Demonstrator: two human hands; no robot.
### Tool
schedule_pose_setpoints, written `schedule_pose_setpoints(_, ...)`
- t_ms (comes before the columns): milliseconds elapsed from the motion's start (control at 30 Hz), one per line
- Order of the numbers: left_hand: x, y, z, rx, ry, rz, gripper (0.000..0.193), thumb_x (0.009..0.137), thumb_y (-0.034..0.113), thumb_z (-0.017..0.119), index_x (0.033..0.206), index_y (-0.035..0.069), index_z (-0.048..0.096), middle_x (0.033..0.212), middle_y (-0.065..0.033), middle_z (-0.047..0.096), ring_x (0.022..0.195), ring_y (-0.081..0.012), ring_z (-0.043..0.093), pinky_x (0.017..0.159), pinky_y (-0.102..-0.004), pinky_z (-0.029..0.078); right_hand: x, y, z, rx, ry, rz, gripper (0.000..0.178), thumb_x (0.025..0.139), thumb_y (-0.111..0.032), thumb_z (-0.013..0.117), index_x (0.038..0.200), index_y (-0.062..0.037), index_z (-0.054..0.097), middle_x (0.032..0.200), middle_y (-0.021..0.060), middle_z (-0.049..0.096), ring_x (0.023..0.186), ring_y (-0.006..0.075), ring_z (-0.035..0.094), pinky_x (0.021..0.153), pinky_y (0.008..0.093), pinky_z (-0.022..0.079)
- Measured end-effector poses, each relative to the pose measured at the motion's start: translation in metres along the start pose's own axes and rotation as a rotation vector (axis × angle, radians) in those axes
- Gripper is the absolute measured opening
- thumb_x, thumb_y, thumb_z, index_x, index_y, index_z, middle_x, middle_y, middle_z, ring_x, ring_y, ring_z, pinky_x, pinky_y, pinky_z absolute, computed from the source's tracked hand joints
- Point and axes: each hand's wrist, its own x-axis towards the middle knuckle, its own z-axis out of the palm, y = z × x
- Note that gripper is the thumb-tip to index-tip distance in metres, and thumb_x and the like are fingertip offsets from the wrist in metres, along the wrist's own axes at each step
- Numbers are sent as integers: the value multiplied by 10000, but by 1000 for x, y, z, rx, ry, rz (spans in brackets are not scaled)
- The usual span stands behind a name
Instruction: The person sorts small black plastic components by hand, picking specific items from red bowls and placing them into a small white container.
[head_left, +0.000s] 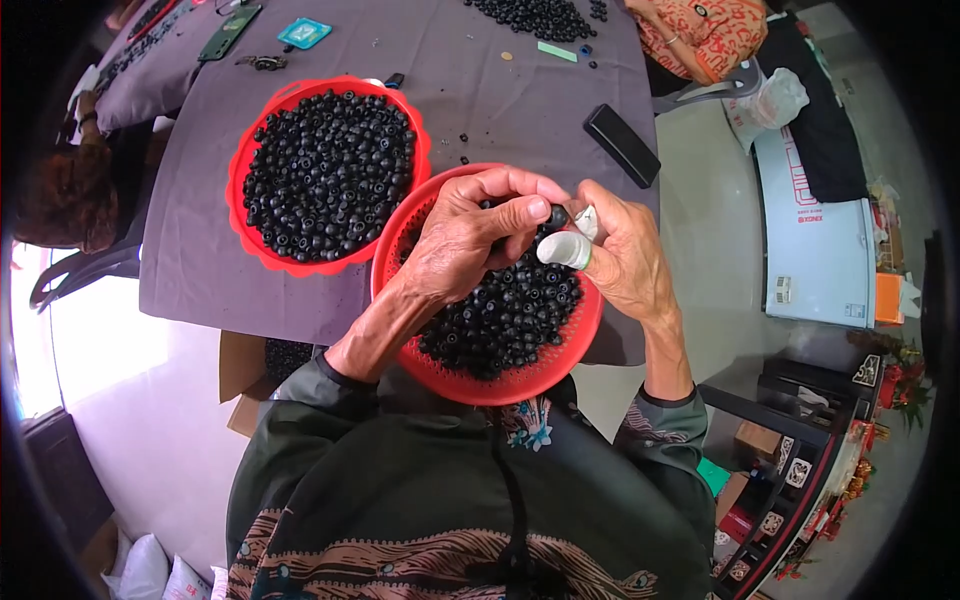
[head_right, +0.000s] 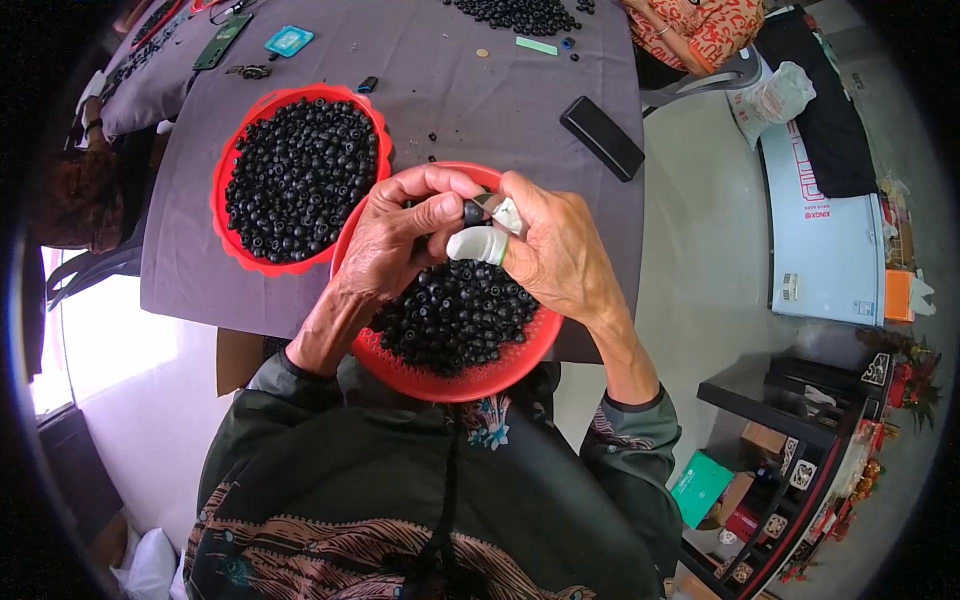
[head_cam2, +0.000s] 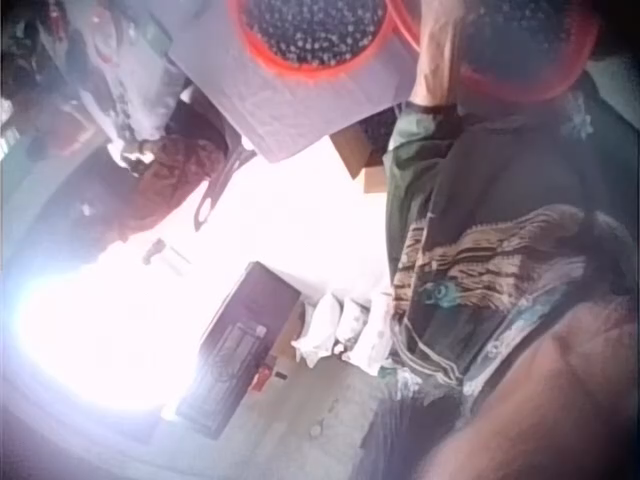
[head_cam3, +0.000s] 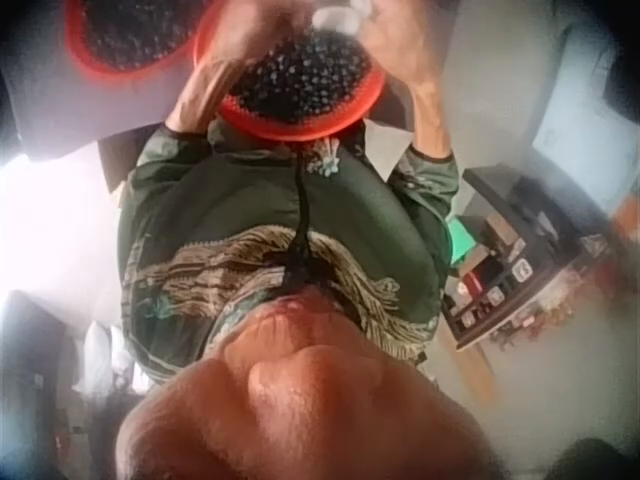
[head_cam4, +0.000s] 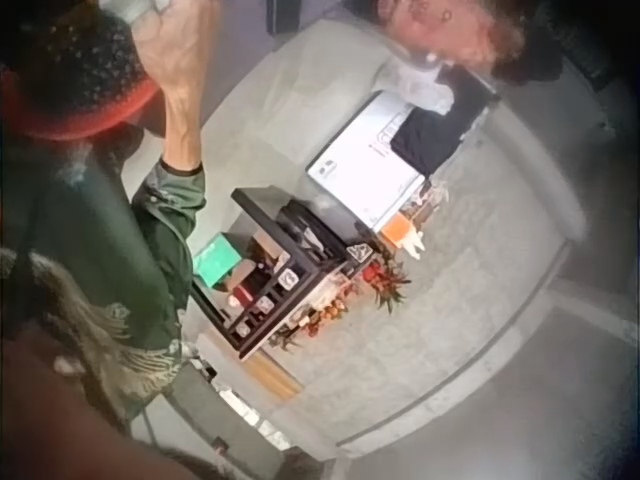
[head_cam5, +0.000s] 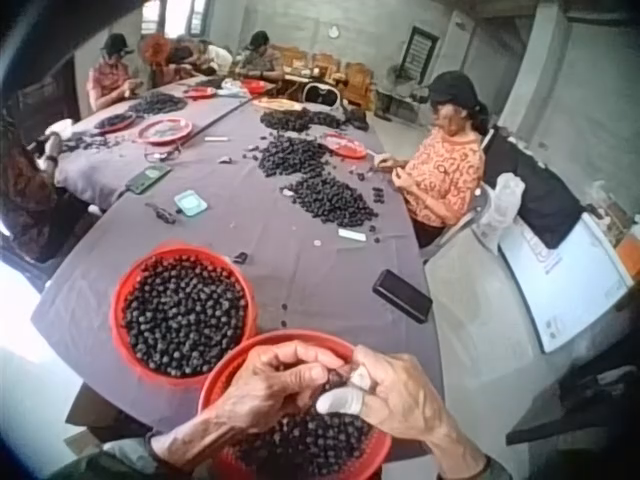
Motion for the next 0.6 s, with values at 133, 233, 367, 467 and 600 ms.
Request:
schedule_pose_setpoints(133,1,1,-2,25,-5,-14,188,831,120,584,955,-21,593,562,26,477,438,-34,355,386,-172,253,3,-3,-3,-110,-34,-2,497,695,-446,681,701,-30,407,547,66,422,505,196,398,458,307,337)
schedule_pose_setpoints(233,1,3,-3,23,-11,-35,140,827,98,580,932,7,594,656,7,544,447,-31,377,404,-174,291,3,-5,-4,-167,-69,5,422,701,-366,697,754,-11,475,582,129,518,517,301,524,489,347,396)
schedule_pose_setpoints(367,2,1,-4,21,-10,-36,142,825,99,582,932,7,597,662,5,553,450,-29,382,405,-174,295,2,-5,-3,-235,-41,-4,397,697,-331,707,759,-9,483,587,139,525,526,315,534,491,354,403)
schedule_pose_setpoints(467,2,0,-3,21,-14,-41,139,825,99,582,928,7,601,662,8,554,450,-27,382,401,-170,291,1,-2,-2,-236,-38,-6,382,706,-315,701,764,-5,487,589,140,528,531,317,537,491,354,405)
schedule_pose_setpoints(600,1,1,-2,29,7,-57,137,825,98,582,925,6,602,656,14,550,448,-23,381,391,-163,280,0,-4,-1,-239,-33,-19,374,715,-311,692,767,-1,490,592,142,530,535,317,541,491,354,405)
